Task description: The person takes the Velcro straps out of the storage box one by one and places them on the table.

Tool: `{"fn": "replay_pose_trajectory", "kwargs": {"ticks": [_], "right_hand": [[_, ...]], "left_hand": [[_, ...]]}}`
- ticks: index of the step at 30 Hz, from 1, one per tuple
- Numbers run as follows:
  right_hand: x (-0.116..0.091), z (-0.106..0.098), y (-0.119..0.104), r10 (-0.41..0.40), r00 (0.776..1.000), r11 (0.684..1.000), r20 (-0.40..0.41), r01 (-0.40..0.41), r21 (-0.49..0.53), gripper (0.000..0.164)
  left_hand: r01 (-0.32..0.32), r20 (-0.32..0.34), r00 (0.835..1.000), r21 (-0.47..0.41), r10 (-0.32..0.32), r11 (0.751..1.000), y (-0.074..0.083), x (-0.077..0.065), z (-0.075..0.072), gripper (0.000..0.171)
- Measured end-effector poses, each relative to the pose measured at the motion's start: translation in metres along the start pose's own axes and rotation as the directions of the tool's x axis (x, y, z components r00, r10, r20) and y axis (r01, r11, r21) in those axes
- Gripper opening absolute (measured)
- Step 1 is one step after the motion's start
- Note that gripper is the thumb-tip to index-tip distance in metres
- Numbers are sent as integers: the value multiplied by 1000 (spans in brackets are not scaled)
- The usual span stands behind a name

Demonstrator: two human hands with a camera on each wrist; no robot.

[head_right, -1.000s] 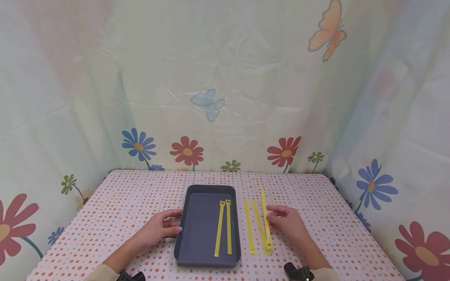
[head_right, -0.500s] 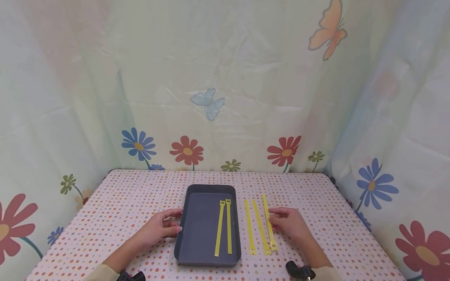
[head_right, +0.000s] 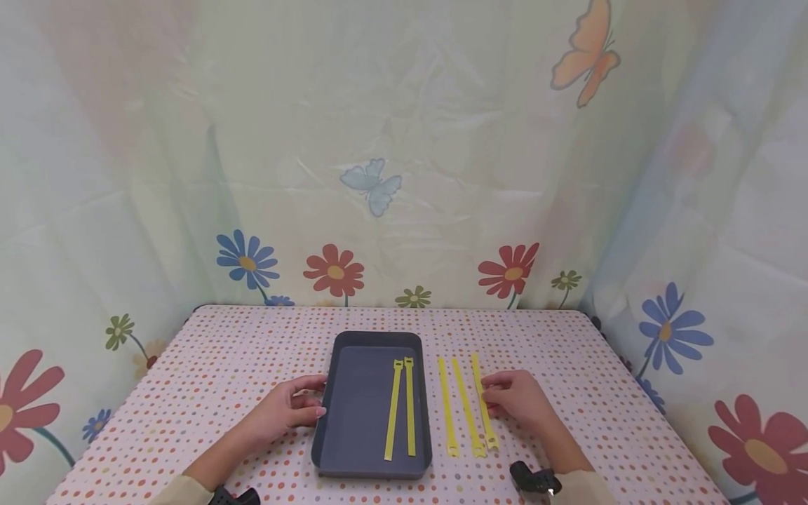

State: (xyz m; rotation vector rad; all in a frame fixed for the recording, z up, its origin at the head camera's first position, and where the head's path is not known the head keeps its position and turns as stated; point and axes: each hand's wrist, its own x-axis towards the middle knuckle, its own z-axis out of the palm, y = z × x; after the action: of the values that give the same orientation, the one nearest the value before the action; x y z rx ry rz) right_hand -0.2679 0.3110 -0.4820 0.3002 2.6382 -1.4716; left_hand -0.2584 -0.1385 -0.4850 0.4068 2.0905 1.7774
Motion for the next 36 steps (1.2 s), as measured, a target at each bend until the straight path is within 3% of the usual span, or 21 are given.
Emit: {"fn": "replay_pose_trajectory", "kwargs": {"ticks": [8, 25, 36], "right_hand": [[-4, 2, -10, 35, 999, 997, 3, -34, -66, 36], [-12, 5, -10, -8, 999, 987, -44, 1, -161, 30], [-12, 5, -8, -12, 999, 986, -48, 4, -168, 33]], "left_hand": [[2, 7, 1000, -12, -2, 1000, -1, 0, 0, 72], [1, 7, 1000, -2, -1, 1000, -2, 1, 0, 72], [7, -12, 1000, 38, -7, 999, -3, 2, -2, 72]]}}
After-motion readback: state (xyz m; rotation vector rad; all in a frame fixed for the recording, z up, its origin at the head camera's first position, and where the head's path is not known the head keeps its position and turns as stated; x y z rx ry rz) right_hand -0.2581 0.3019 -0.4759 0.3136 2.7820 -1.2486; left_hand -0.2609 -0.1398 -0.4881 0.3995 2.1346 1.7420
